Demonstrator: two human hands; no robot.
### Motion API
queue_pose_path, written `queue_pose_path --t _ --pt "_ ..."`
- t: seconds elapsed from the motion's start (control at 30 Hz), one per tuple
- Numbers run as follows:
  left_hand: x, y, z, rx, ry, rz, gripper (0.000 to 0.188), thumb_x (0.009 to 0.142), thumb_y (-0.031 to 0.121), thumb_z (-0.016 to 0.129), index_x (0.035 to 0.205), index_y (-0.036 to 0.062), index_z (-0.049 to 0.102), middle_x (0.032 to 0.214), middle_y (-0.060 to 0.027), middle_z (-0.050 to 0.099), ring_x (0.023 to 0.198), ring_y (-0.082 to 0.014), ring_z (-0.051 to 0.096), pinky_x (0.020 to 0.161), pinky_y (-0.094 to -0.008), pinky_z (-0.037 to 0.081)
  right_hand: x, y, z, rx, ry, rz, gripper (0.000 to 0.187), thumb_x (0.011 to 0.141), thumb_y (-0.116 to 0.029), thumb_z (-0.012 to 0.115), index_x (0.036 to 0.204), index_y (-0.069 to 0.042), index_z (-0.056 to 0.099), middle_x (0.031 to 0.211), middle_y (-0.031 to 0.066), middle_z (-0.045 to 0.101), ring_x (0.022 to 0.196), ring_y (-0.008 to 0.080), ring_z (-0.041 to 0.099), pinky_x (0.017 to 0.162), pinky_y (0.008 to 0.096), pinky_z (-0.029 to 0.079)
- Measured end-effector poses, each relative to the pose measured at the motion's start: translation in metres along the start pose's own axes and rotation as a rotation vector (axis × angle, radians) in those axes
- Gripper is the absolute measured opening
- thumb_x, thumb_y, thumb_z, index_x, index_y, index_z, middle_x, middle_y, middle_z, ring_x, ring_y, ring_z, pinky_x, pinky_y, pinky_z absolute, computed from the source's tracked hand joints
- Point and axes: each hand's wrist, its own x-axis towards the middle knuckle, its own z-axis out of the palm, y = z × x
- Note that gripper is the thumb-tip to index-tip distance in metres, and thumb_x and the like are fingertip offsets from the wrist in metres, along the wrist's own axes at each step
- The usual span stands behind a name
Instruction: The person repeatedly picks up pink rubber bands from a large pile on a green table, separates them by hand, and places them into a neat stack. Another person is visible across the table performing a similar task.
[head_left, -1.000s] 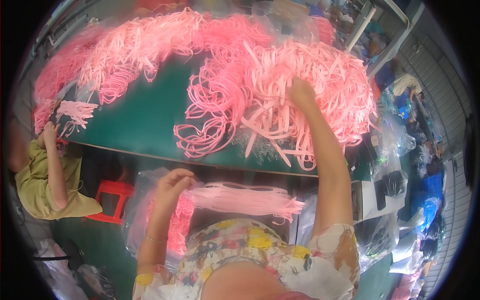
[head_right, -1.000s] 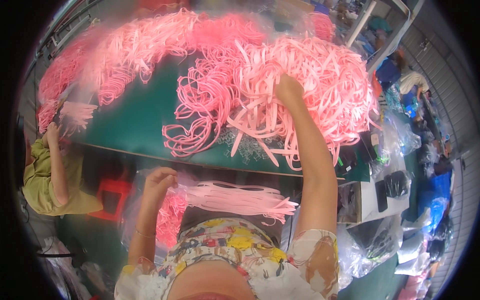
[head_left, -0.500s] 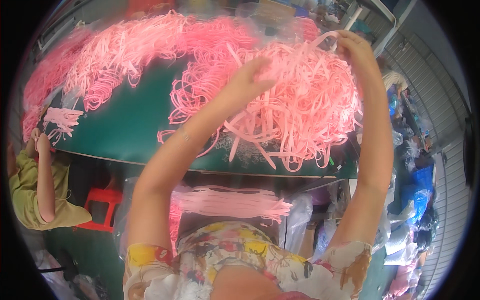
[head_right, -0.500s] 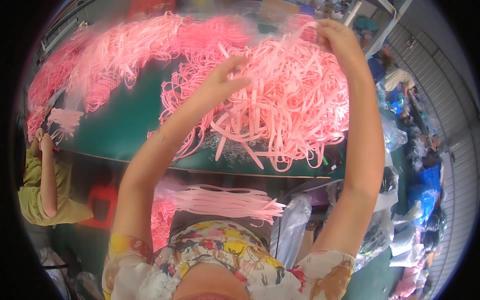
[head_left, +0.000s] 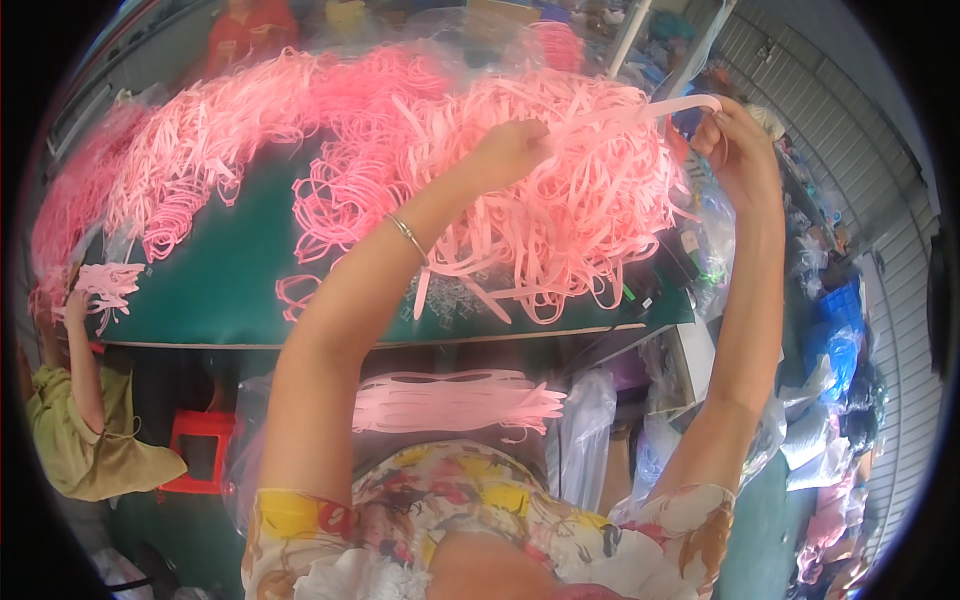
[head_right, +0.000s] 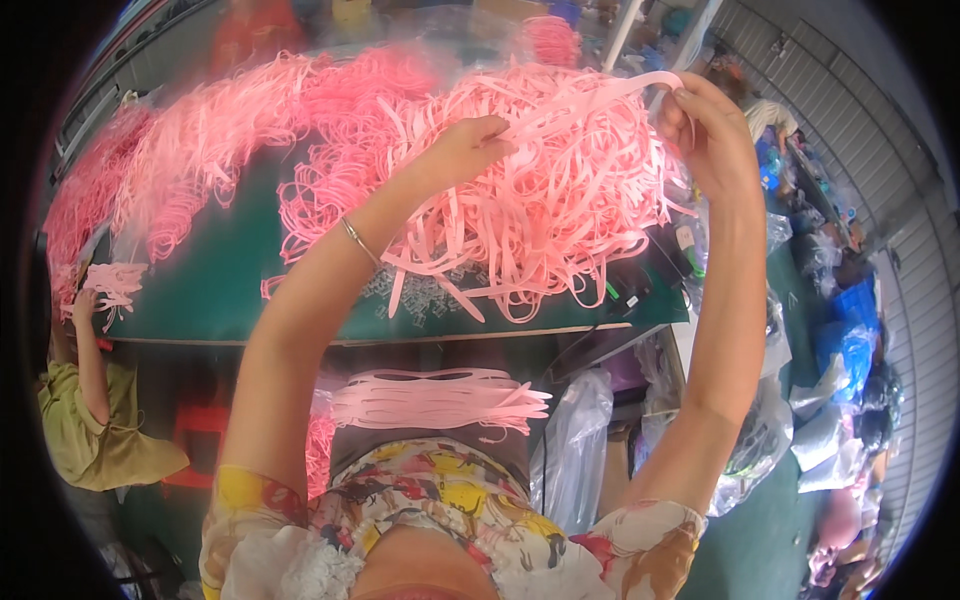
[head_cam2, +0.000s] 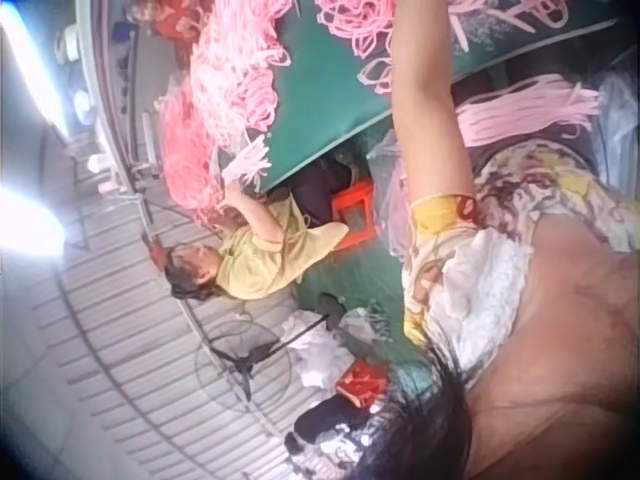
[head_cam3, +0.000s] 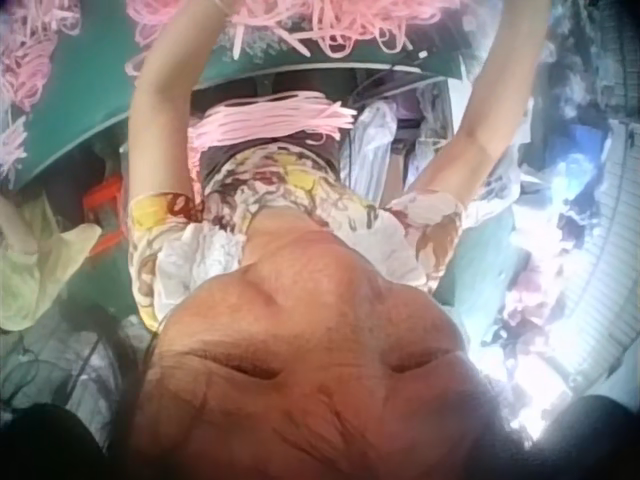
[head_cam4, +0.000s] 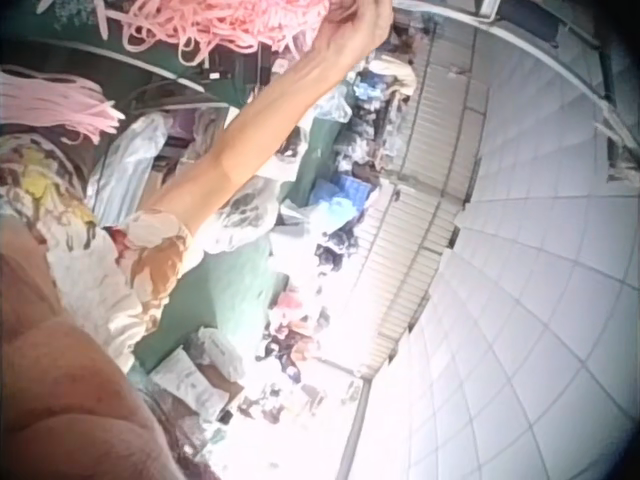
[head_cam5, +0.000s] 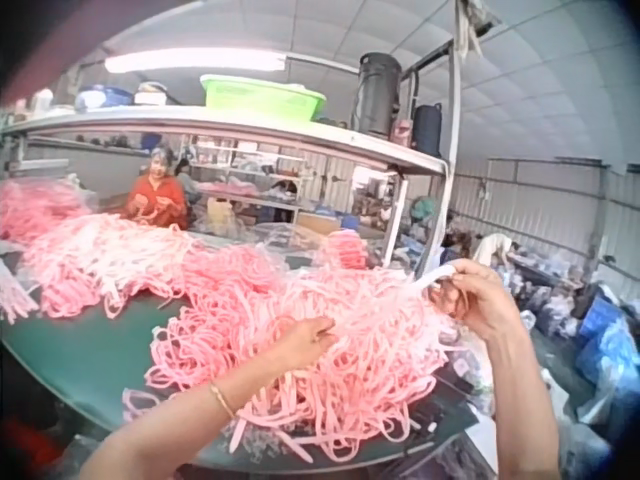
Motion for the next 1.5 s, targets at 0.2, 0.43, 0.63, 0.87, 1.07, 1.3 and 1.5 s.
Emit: queue_pose_path --t 0.2,0.43,0.63,0.87,1.07,1.3,1.5 --pt "0.0 0.025 -0.007 -0.097 -0.13 -0.069 0.031 0.082 0.017 0.058 0.109 0.0014 0.056 0.09 -0.0053 0.059 0.082 -0.0143 0.053 0.075 -0.0291 0.043 -0.025 -0.014 -0.017 0.041 0.038 -0.079 0.021 0.085 -0.008 0.049 0.1 0.005 0.055 0.07 0.0029 0.051 0.063 0.0112 0.048 0.057 0.0232 0.039" --pt "0.029 0.109 -0.017 -0.299 -0.133 0.314 0.041 0.079 0.022 0.063 0.115 0.0048 0.054 0.097 -0.0056 0.062 0.093 -0.0154 0.056 0.083 -0.0269 0.042 -0.02 -0.035 0.012 -0.083 -0.031 -0.099 0.02 0.085 -0.007 0.048 0.099 0.004 0.056 0.066 0.0026 0.052 0.062 0.0113 0.05 0.057 0.0227 0.04" --pt "0.033 0.152 -0.037 -0.128 -0.418 0.331 0.027 0.083 0.019 0.059 0.103 0.0006 0.057 0.091 -0.0034 0.061 0.086 -0.0109 0.055 0.08 -0.0256 0.042 -0.02 -0.022 0.039 0.175 -0.078 -0.138 0.021 0.085 -0.008 0.05 0.1 0.005 0.055 0.068 0.0036 0.052 0.063 0.0121 0.05 0.06 0.0224 0.041" --pt "0.026 0.146 -0.039 -0.283 -0.082 0.27 0.021 0.081 0.017 0.061 0.094 0.0002 0.059 0.083 -0.0024 0.06 0.077 -0.0106 0.056 0.072 -0.025 0.044 -0.021 0.036 0.095 0.08 0.144 -0.013 0.039 0.086 -0.02 0.053 0.121 -0.004 0.042 0.092 0.007 0.057 0.086 0.0169 0.056 0.076 0.0277 0.045" --pt "0.023 0.163 -0.067 -0.215 0.291 0.204 0.018 0.082 0.014 0.056 0.088 -0.0021 0.059 0.077 -0.0064 0.06 0.07 -0.0122 0.058 0.059 -0.0256 0.047 -0.032 0.127 0.125 -0.263 0.175 -0.124 0.039 0.087 -0.018 0.052 0.12 0.0 0.042 0.086 0.0059 0.059 0.079 0.0135 0.058 0.068 0.0259 0.046" --pt "-0.035 0.155 -0.157 -0.767 0.709 0.262 0.008 0.08 0.006 0.057 0.084 -0.0023 0.057 0.068 -0.0056 0.059 0.062 -0.0111 0.057 0.053 -0.0216 0.044 -0.04 0.106 0.105 -0.231 0.076 0.035 0.026 0.09 -0.022 0.05 0.1 0.002 0.056 0.072 0.0015 0.053 0.062 0.0087 0.049 0.057 0.022 0.039" --pt "-0.203 0.095 -0.168 -0.917 0.724 -0.167 0.026 0.081 0.01 0.06 0.105 0.0027 0.053 0.093 -0.0028 0.057 0.082 -0.0119 0.055 0.068 -0.0254 0.045 -0.126 0.082 0.105 -0.042 -0.193 0.454 0.018 0.085 -0.017 0.055 0.09 -0.001 0.06 0.056 0.0004 0.048 0.045 0.0057 0.041 0.041 0.0189 0.032"
